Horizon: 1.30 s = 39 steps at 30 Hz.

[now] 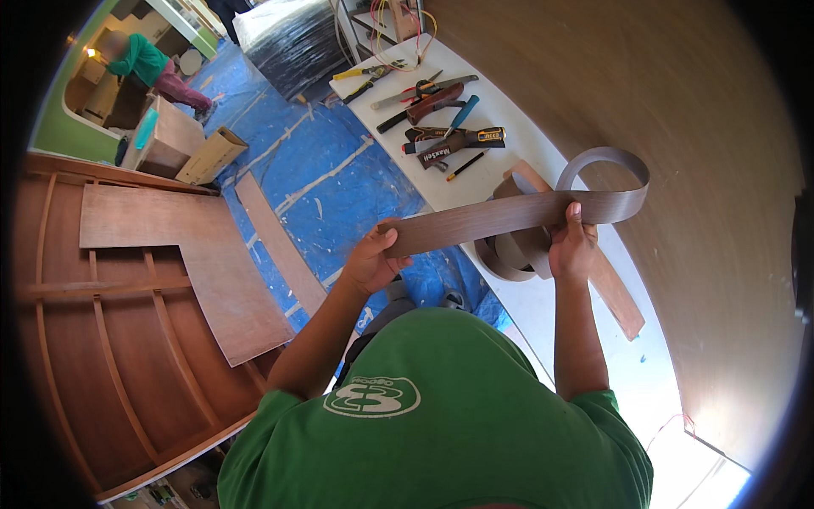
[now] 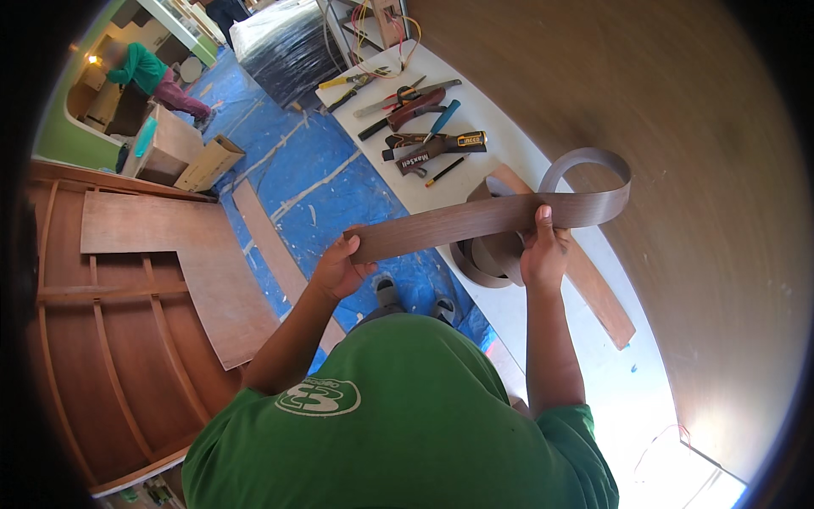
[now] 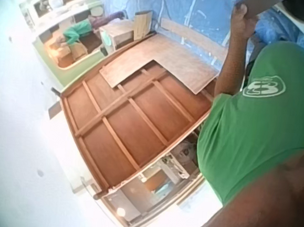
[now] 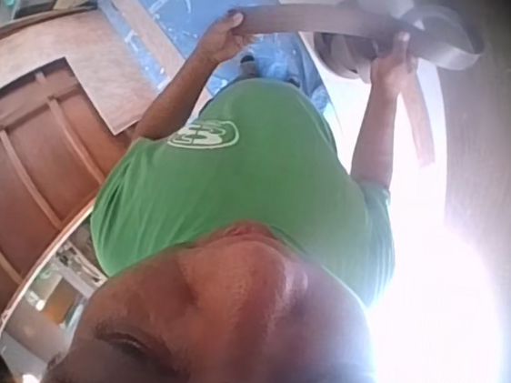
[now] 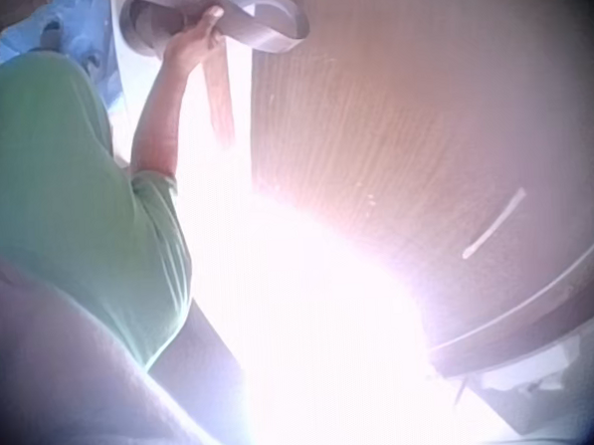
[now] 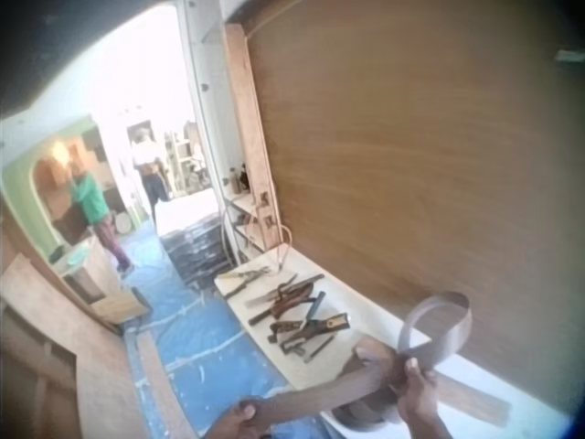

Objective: The person handles a roll of adhesive tape, unrolls a length, and then uses a tape measure to measure the interior dimensions of a wooden cabinet. The person places the tape roll on a workbench and measures the cabinet height and width.

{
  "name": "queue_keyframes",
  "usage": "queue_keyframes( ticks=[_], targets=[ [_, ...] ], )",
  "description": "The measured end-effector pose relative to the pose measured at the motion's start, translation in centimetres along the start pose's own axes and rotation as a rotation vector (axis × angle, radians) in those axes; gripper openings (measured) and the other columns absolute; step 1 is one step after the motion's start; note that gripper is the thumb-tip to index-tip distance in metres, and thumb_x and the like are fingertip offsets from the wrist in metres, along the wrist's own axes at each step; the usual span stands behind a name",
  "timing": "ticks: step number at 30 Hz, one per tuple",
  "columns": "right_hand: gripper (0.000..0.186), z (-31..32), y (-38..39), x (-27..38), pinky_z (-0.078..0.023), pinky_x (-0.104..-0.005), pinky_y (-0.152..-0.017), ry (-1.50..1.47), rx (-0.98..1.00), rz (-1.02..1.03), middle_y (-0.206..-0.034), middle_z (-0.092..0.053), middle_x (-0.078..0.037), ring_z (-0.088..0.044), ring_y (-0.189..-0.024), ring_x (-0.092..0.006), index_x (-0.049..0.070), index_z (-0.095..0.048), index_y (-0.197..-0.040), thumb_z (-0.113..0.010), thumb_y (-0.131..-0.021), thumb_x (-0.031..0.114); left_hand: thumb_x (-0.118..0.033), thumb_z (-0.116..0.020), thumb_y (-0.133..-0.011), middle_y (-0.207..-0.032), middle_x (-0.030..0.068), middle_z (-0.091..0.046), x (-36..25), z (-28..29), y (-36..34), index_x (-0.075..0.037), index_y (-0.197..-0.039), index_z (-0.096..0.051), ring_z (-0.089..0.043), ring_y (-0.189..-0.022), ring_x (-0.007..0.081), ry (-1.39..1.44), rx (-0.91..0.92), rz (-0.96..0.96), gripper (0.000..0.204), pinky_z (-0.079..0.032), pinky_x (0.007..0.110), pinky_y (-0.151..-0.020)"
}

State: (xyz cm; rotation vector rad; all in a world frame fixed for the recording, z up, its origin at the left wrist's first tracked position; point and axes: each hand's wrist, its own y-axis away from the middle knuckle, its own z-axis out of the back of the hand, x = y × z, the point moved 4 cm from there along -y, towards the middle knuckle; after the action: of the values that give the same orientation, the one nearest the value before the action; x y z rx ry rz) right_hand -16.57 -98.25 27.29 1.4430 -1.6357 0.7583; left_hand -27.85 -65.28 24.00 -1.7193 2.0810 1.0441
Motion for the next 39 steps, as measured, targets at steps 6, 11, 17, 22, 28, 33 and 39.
queue_keyframes(
  ticks=[6, 11, 17, 22, 28, 33, 39],
  targets=[
    [0.028, 0.8, -0.4, 0.1, -0.051, -0.0391, -0.094, 0.013, 0.021, 0.049, -0.114, -0.065, -0.005, -0.061, -0.106, -0.0181, 0.005, -0.06, -0.121, -0.063, -0.103, 0.027, -0.033, -0.063, -0.101, -0.107, 0.0128, -0.071, 0.4, -2.4, -0.5, 0.001, -0.131, -0.06, -0.072, -0.088, 0.0229, -0.44, -0.05, -0.064, 0.046, -0.059, 0.038, -0.078],
    [0.031, 0.6, 0.8, -0.1, -0.053, -0.0354, -0.088, 0.204, 0.029, 0.054, -0.109, -0.067, -0.005, -0.062, -0.1, -0.0152, 0.002, -0.064, -0.118, -0.067, -0.101, 0.028, -0.033, -0.061, -0.102, -0.095, 0.0168, -0.074, -0.5, -1.4, -2.9, 0.001, -0.129, -0.064, -0.073, -0.076, 0.0265, -0.995, -0.256, -0.377, 0.043, -0.058, 0.039, -0.071],
    [0.023, -1.9, 3.4, 0.2, -0.048, -0.0289, -0.086, 0.561, 0.229, 0.352, -0.098, -0.069, -0.004, -0.062, -0.091, -0.0129, 0.001, -0.07, -0.103, -0.071, -0.099, 0.023, -0.03, -0.057, -0.102, -0.087, 0.0259, -0.071, 0.5, -0.6, -5.8, -0.005, -0.123, -0.068, -0.071, -0.079, 0.0387, -1.669, -0.451, -0.614, 0.035, -0.056, 0.042, -0.071],
    [0.024, -2.3, 3.6, -0.3, -0.057, -0.0312, -0.083, 0.531, 0.306, 0.316, -0.102, -0.07, -0.009, -0.068, -0.095, -0.0177, -0.001, -0.067, -0.111, -0.064, -0.102, 0.021, -0.03, -0.057, -0.102, -0.099, 0.0254, -0.073, 0.6, 1.0, -7.6, -0.002, -0.122, -0.067, -0.073, -0.085, 0.0363, -1.381, -0.371, -0.46, 0.035, -0.057, 0.042, -0.076],
    [0.035, 0.1, 1.5, 1.5, -0.062, -0.034, -0.078, 0.32, 0.139, 0.001, -0.104, -0.071, -0.014, -0.071, -0.09, -0.0214, -0.006, -0.062, -0.118, -0.058, -0.105, 0.027, -0.032, -0.06, -0.102, -0.115, 0.0171, -0.07, -1.0, 1.1, -3.5, 0.007, -0.129, -0.058, -0.072, -0.098, 0.0297, -0.48, 0.008, -0.034, 0.048, -0.058, 0.042, -0.089],
    [0.032, 0.5, 0.3, 3.6, -0.059, -0.032, -0.066, 0.213, 0.214, -0.273, -0.101, -0.071, -0.015, -0.071, -0.075, -0.0223, -0.001, -0.06, -0.117, -0.054, -0.106, 0.028, -0.034, -0.064, -0.1, -0.116, 0.0194, -0.07, -0.7, 0.5, -0.7, 0.006, -0.131, -0.058, -0.071, -0.102, 0.0292, -0.413, 0.154, 0.085, 0.05, -0.057, 0.042, -0.091],
    [0.034, -0.1, -0.6, 3.6, -0.044, -0.0244, -0.056, 0.05, 0.312, -0.324, -0.091, -0.069, -0.011, -0.058, -0.064, -0.0143, 0.001, -0.058, -0.118, -0.064, -0.1, 0.029, -0.011, -0.067, -0.095, -0.125, 0.0132, -0.064, 2.3, 1.2, -2.5, 0.0, -0.117, -0.064, -0.067, -0.109, 0.026, -0.42, 0.156, 0.145, 0.025, -0.055, 0.041, -0.094]
  ],
)
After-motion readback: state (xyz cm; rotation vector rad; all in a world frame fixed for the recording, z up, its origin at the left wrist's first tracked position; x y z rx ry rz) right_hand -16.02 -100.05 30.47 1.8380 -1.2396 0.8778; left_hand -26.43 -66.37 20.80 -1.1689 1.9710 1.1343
